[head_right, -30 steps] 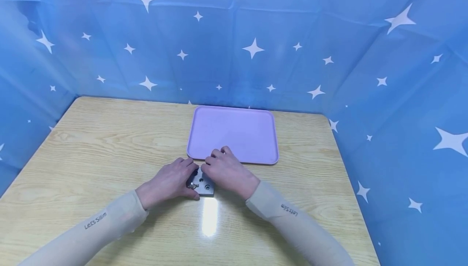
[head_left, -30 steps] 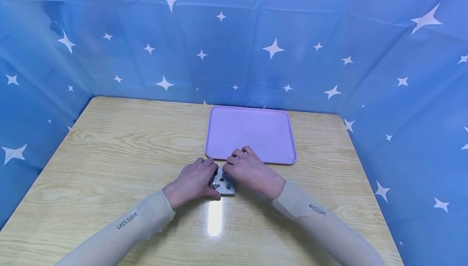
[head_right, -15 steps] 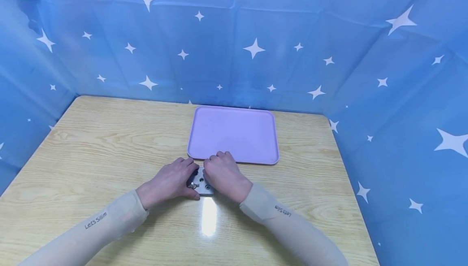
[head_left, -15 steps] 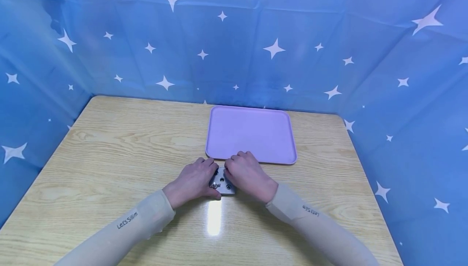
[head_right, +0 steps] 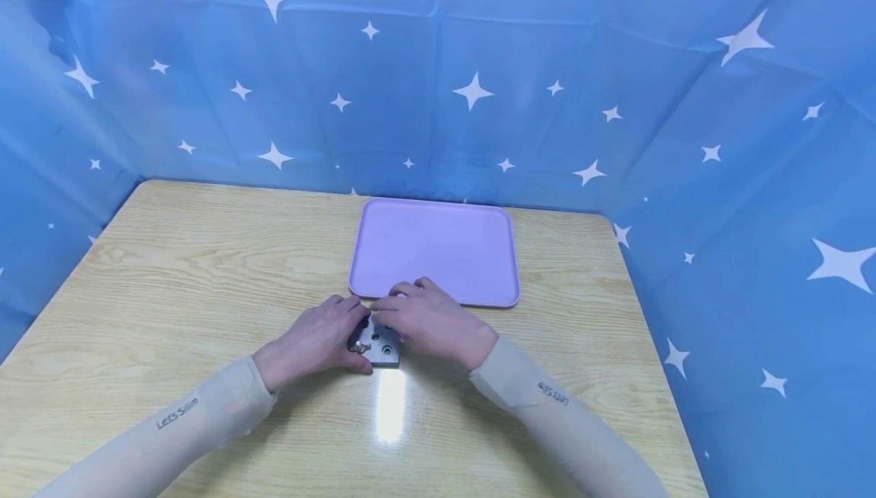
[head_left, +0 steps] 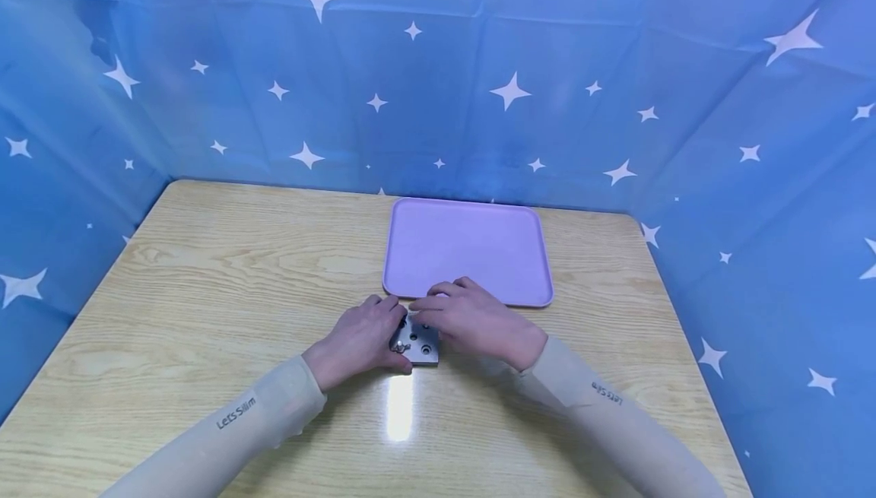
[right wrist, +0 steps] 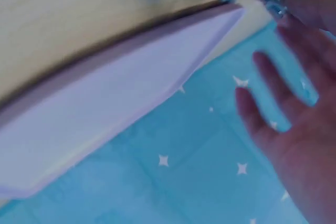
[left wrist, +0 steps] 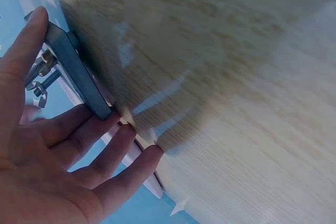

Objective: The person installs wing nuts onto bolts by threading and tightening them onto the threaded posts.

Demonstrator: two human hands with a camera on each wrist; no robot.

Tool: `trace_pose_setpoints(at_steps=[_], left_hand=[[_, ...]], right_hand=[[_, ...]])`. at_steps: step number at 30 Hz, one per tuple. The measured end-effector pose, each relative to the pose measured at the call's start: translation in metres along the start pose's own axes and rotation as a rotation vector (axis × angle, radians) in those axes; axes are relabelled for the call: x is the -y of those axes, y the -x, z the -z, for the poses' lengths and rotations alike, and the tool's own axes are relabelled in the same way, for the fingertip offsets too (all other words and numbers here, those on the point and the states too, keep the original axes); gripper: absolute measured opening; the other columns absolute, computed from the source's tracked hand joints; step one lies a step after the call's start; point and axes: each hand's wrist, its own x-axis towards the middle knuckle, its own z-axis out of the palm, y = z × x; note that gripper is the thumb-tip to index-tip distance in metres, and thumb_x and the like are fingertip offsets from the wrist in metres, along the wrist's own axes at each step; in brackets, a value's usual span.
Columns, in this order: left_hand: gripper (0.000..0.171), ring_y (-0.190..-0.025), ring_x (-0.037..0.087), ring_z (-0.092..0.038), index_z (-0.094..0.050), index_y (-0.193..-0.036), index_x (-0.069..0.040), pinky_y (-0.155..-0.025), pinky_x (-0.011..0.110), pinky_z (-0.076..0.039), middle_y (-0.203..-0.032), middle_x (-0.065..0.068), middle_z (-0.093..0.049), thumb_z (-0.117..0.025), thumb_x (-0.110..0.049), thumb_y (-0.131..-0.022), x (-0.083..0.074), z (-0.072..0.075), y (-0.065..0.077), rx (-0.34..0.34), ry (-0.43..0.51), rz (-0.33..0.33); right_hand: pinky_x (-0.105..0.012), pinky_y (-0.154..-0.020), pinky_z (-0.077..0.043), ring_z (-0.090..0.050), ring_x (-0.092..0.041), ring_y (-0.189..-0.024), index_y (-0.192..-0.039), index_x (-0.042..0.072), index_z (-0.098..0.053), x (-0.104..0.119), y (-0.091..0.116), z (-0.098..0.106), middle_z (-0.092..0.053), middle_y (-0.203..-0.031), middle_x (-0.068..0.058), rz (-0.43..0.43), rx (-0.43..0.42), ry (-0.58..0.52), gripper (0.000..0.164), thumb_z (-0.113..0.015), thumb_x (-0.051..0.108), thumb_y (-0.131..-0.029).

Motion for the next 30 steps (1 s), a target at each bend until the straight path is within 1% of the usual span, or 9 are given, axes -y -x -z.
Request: trace_pose_setpoints(at_steps=[2, 4, 8, 13, 17, 20, 24, 27, 30], left_hand=[[0.072, -0.081, 0.019, -0.050, -0.062, -0.101, -0.010, -0.054, 0.030, -0.042, -0.089, -0.003, -0.052, -0.083, -0.063, -0.056, 0.000, 0.000, 0.000, 0.005, 0.002, 0.004], [0.072, -0.081, 0.019, -0.050, -0.062, -0.100, -0.010, -0.054, 0.030, -0.042, -0.089, -0.003, -0.051, -0.082, -0.064, -0.056, 0.001, 0.000, 0.000, 0.012, 0.000, 0.004], [0.070, -0.080, 0.019, -0.050, -0.061, -0.097, -0.011, -0.054, 0.030, -0.041, -0.088, -0.003, -0.050, -0.081, -0.064, -0.056, 0.000, 0.000, 0.000, 0.014, -0.003, -0.002], [0.069, -0.079, 0.020, -0.050, -0.060, -0.095, -0.011, -0.055, 0.030, -0.041, -0.087, -0.002, -0.049, -0.082, -0.063, -0.056, 0.000, 0.000, 0.000, 0.005, 0.003, -0.007], [0.069, -0.079, 0.020, -0.049, -0.060, -0.095, -0.011, -0.054, 0.030, -0.041, -0.086, -0.002, -0.049, -0.082, -0.063, -0.056, 0.000, 0.000, 0.000, 0.007, 0.001, -0.005], [0.070, -0.079, 0.019, -0.049, -0.060, -0.096, -0.010, -0.054, 0.030, -0.041, -0.087, -0.002, -0.049, -0.082, -0.064, -0.057, 0.000, 0.001, 0.000, 0.007, -0.004, -0.006], [0.071, -0.078, 0.018, -0.049, -0.060, -0.097, -0.010, -0.053, 0.029, -0.041, -0.087, -0.003, -0.049, -0.082, -0.064, -0.057, 0.000, 0.000, 0.000, 0.002, -0.009, -0.004], [0.071, -0.078, 0.018, -0.048, -0.060, -0.097, -0.011, -0.053, 0.030, -0.041, -0.087, -0.003, -0.049, -0.082, -0.064, -0.056, 0.000, 0.000, 0.000, 0.001, -0.005, 0.002], [0.070, -0.079, 0.019, -0.049, -0.060, -0.096, -0.010, -0.053, 0.030, -0.041, -0.088, -0.002, -0.050, -0.082, -0.064, -0.056, 0.000, 0.000, 0.000, 0.002, -0.004, 0.000]], right_hand=[[-0.040, -0.087, -0.043, -0.052, -0.015, -0.115, -0.121, 0.025, -0.067, -0.003, 0.001, -0.001, -0.059, -0.128, 0.011, 0.061, 0.001, 0.032, 0.033, -0.070, 0.016, -0.089], [-0.039, -0.086, -0.042, -0.053, -0.014, -0.110, -0.116, 0.025, -0.069, -0.004, 0.001, -0.003, -0.062, -0.122, 0.012, 0.080, -0.016, 0.059, 0.030, -0.069, 0.014, -0.089], [-0.037, -0.085, -0.042, -0.056, -0.014, -0.100, -0.105, 0.024, -0.071, -0.002, -0.002, -0.010, -0.067, -0.107, 0.011, 0.052, -0.075, 0.089, 0.016, -0.068, 0.017, -0.090], [-0.035, -0.077, -0.045, -0.058, -0.016, -0.084, -0.093, 0.020, -0.071, 0.002, -0.008, -0.017, -0.066, -0.089, 0.006, 0.000, -0.142, 0.120, 0.005, -0.067, 0.022, -0.091], [-0.032, -0.063, -0.045, -0.055, -0.015, -0.067, -0.085, 0.016, -0.070, 0.005, -0.011, -0.021, -0.062, -0.078, 0.003, -0.025, -0.177, 0.116, 0.008, -0.067, 0.021, -0.090], [-0.030, -0.057, -0.044, -0.053, -0.012, -0.061, -0.081, 0.013, -0.069, 0.007, -0.013, -0.021, -0.060, -0.073, 0.003, -0.061, -0.176, 0.065, 0.010, -0.066, 0.019, -0.090], [-0.029, -0.053, -0.043, -0.052, -0.010, -0.058, -0.076, 0.012, -0.068, 0.011, -0.014, -0.022, -0.059, -0.069, 0.003, -0.128, -0.204, 0.007, 0.013, -0.067, 0.017, -0.088], [-0.029, -0.051, -0.043, -0.051, -0.010, -0.056, -0.075, 0.012, -0.068, 0.014, -0.014, -0.024, -0.058, -0.066, 0.003, -0.154, -0.225, 0.004, 0.013, -0.068, 0.016, -0.087], [-0.031, -0.054, -0.044, -0.051, -0.011, -0.057, -0.078, 0.012, -0.068, 0.014, -0.013, -0.024, -0.057, -0.067, 0.003, -0.174, -0.195, -0.016, 0.014, -0.066, 0.021, -0.089]])
